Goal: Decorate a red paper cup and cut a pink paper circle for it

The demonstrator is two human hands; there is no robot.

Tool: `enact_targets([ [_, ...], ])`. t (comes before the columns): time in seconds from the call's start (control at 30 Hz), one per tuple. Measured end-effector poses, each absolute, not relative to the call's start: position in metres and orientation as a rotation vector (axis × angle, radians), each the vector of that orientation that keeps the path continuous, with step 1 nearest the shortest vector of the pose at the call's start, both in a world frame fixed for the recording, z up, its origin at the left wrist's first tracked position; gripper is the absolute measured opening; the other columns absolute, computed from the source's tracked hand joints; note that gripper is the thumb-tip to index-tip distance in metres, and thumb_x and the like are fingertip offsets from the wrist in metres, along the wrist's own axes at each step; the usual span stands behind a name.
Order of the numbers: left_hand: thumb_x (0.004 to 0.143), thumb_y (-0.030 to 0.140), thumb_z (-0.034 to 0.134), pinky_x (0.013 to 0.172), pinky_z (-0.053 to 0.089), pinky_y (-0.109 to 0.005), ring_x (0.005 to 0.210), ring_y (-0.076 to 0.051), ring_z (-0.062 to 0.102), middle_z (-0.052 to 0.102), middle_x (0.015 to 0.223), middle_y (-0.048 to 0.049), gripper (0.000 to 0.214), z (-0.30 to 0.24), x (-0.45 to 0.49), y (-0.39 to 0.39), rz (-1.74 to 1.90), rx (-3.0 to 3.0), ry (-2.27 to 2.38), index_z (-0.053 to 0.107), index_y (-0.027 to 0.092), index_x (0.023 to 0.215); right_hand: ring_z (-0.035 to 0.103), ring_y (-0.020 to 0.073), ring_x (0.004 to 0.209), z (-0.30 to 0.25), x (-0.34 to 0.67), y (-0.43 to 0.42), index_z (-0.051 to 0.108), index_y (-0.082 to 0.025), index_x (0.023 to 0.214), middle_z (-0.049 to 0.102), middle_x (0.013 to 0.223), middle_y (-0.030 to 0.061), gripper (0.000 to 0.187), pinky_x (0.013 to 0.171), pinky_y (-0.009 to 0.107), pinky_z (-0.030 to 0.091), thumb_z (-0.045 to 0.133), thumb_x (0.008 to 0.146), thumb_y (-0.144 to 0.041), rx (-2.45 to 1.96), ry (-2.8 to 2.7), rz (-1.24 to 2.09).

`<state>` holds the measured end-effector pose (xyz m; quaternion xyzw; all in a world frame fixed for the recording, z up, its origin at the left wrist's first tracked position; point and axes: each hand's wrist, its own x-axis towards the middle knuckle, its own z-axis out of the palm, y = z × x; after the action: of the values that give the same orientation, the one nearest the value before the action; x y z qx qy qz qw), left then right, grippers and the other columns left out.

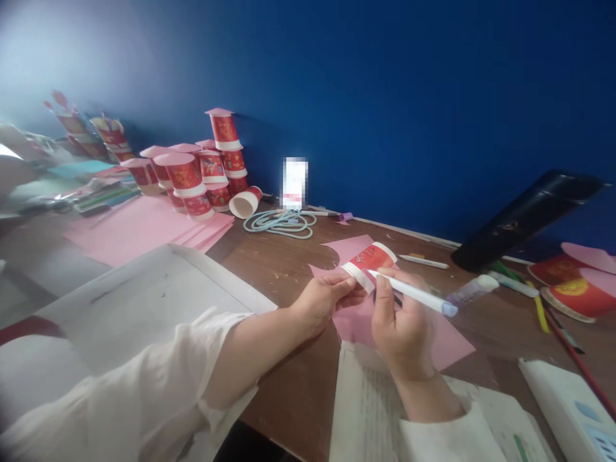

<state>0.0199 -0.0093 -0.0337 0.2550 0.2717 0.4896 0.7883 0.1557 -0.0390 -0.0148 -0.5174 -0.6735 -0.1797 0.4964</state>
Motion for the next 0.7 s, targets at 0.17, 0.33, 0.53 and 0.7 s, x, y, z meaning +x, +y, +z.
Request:
enact_targets([
  [0.17, 0.064, 0.035, 0.09, 0.096, 0.051, -0.041, 0.073, -0.015, 0.066, 0.07, 0.076, -0.0086, 0.034, -0.0324, 0.0196, -0.0095, 1.043, 0.557, 0.614, 0.074, 0.008, 0.076, 0.071, 0.0234, 0.087, -0.0146, 0.1569, -0.0377, 0.067, -0.016, 0.099, 0.074, 0.093, 0.0116, 0.018, 0.077, 0.035, 0.055, 0.055, 0.096, -0.028, -1.27, -1.59, -0.459],
  [0.33, 0.069, 0.031, 0.087, 0.096, 0.051, -0.04, 0.07, -0.014, 0.065, 0.069, 0.073, -0.0073, 0.028, -0.0275, 0.0191, -0.0104, 1.033, 0.559, 0.638, 0.074, 0.008, 0.076, 0.071, 0.0232, 0.087, -0.014, 0.1572, -0.0368, 0.067, -0.016, 0.1, 0.074, 0.093, 0.0115, 0.018, 0.076, 0.035, 0.055, 0.055, 0.096, -0.029, -1.277, -1.609, -0.457],
  [0.53, 0.068, 0.032, 0.087, 0.094, 0.052, -0.039, 0.068, -0.013, 0.065, 0.069, 0.072, -0.0068, 0.027, -0.0255, 0.0191, -0.0109, 1.029, 0.571, 0.661, 0.074, 0.009, 0.075, 0.071, 0.0216, 0.086, -0.0159, 0.1586, -0.0368, 0.067, -0.017, 0.1, 0.074, 0.092, 0.0097, 0.015, 0.077, 0.033, 0.054, 0.056, 0.095, -0.027, -1.264, -1.636, -0.453],
  [0.7, 0.066, 0.032, 0.089, 0.093, 0.053, -0.038, 0.068, -0.013, 0.065, 0.069, 0.071, -0.0063, 0.029, -0.0259, 0.0187, -0.0109, 1.023, 0.576, 0.668, 0.074, 0.009, 0.074, 0.07, 0.0216, 0.086, -0.0173, 0.159, -0.0366, 0.067, -0.017, 0.1, 0.074, 0.092, 0.0099, 0.017, 0.077, 0.032, 0.054, 0.056, 0.095, -0.03, -1.278, -1.653, -0.449],
])
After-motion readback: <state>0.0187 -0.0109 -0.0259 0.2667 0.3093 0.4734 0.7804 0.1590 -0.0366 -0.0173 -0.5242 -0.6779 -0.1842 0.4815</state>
